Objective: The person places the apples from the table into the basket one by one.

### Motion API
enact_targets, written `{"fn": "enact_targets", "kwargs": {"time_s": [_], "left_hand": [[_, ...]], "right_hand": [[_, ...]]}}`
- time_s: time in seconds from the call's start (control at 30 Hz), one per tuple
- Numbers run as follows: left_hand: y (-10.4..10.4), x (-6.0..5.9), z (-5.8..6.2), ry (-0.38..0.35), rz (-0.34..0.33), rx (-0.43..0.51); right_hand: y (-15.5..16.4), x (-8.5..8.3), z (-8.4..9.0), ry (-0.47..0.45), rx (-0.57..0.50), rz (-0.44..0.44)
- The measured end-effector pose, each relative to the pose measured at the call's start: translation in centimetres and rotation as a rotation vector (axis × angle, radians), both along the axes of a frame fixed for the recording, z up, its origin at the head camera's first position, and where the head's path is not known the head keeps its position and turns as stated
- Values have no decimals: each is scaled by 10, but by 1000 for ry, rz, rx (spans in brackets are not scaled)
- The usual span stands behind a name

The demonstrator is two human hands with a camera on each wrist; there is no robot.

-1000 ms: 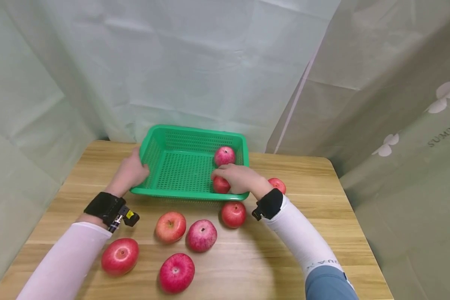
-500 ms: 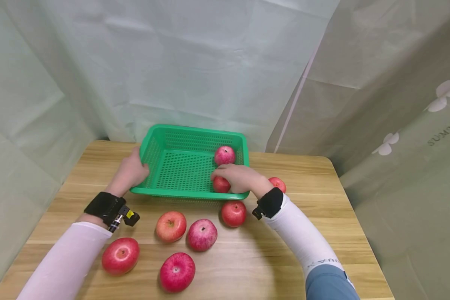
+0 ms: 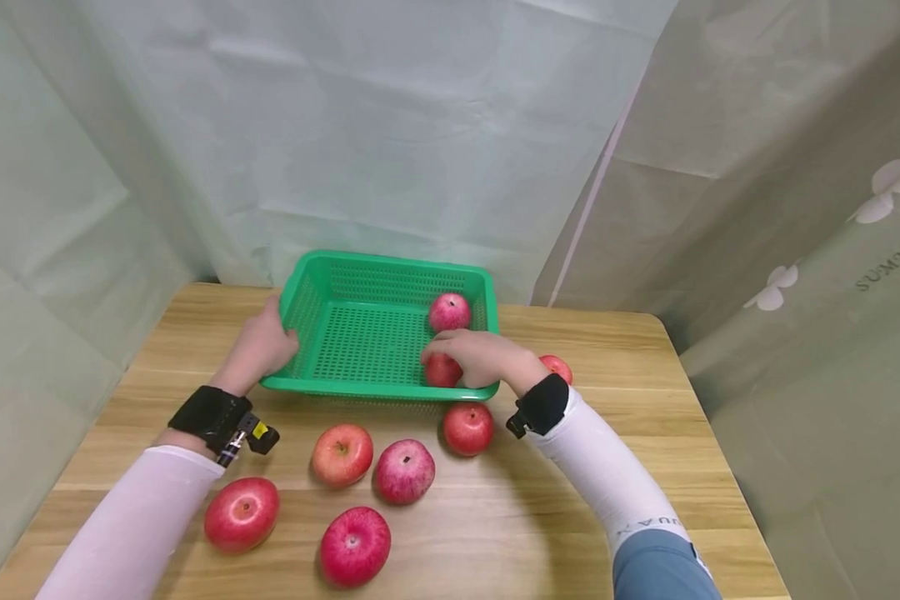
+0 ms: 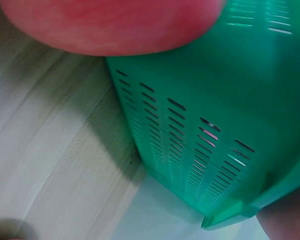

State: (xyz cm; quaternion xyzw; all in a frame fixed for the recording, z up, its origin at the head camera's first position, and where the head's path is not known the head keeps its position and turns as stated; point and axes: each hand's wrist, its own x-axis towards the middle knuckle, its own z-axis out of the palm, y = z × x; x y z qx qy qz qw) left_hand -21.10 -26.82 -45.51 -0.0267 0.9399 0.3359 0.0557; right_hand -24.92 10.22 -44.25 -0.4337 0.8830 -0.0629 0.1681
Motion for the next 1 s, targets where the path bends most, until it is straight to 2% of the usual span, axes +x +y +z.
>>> {"fn": "enact_targets", "kwargs": {"time_s": [0.43, 0.67, 1.0], "left_hand": [[1, -1, -3, -8, 0, 12], [-2, -3, -2, 20, -11, -7], [-2, -2, -5, 13, -12, -8]], "right_hand": [[4, -1, 1, -33, 1, 27], [11, 0, 9, 9, -115, 58], [31, 1, 10, 87, -251, 30]]}}
